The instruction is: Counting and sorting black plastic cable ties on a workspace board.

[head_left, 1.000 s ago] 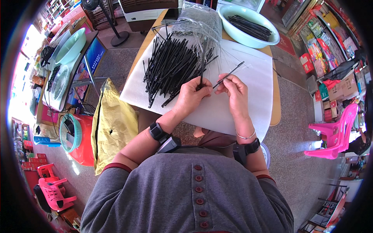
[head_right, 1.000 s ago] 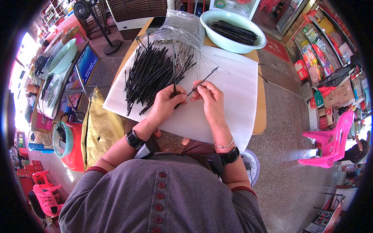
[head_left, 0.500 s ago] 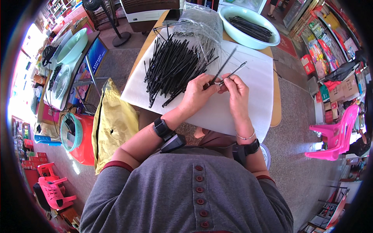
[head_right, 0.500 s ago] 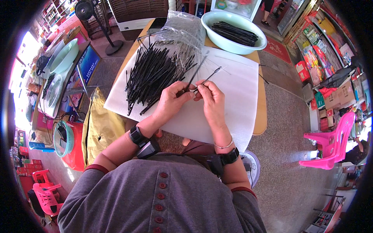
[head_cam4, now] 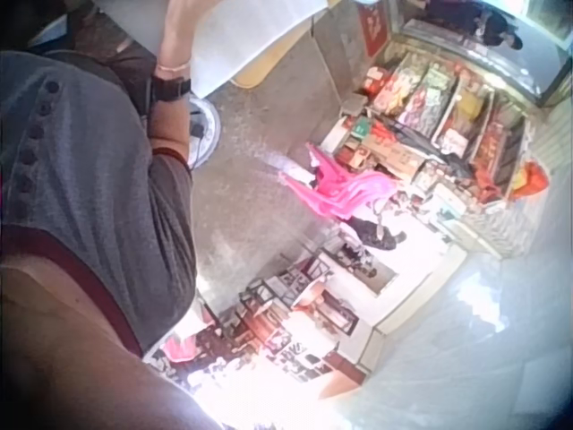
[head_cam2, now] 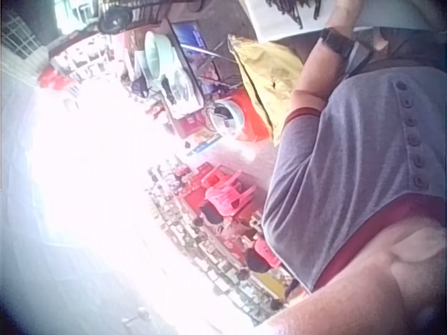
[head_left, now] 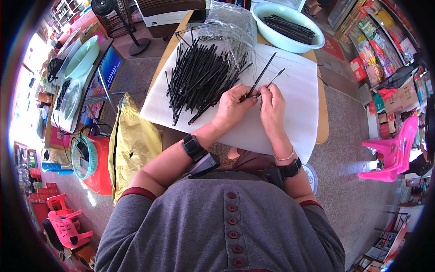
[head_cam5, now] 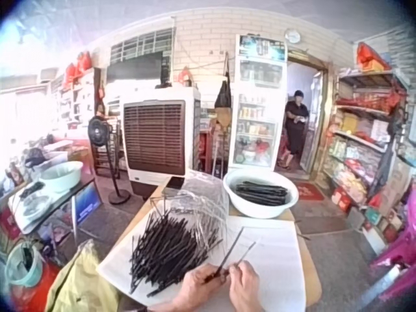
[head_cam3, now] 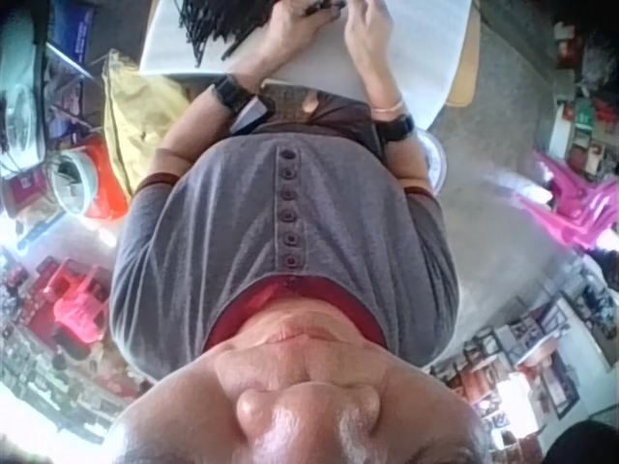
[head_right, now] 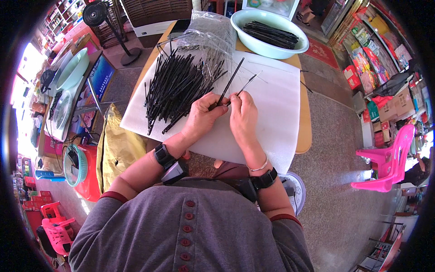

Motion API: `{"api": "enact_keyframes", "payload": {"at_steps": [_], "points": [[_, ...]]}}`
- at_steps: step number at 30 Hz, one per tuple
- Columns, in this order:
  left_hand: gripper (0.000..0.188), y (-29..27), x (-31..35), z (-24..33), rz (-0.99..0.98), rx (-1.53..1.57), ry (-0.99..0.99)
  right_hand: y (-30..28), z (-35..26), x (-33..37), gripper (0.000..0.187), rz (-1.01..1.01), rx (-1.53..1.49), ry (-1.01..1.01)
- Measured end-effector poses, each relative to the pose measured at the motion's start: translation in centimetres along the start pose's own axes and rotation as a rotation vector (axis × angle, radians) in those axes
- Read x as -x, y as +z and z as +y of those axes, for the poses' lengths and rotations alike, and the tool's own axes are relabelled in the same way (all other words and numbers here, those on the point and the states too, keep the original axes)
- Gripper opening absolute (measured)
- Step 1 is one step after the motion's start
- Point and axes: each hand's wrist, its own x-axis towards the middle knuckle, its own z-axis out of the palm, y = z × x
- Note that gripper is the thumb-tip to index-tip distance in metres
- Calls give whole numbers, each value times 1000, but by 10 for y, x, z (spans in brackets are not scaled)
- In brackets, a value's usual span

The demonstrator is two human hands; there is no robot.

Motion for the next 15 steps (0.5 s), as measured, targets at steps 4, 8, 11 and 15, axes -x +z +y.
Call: {"api": "enact_keyframes", "payload": {"at_steps": [4,8,11,15], "points": [[18,4,1,2,-30,83,-97,-6,-12,-1,14,-104,-321,293],[24,4,4,14,-134,-296,85,-12,-25,3,21,-26,-174,95],[23,-4,12,21,-240,-121,159,-45,-19,-12,22,-28,-157,358],[20,-28,21,24,-146,-260,244,-99,8,-26,23,-109,314,359]]}}
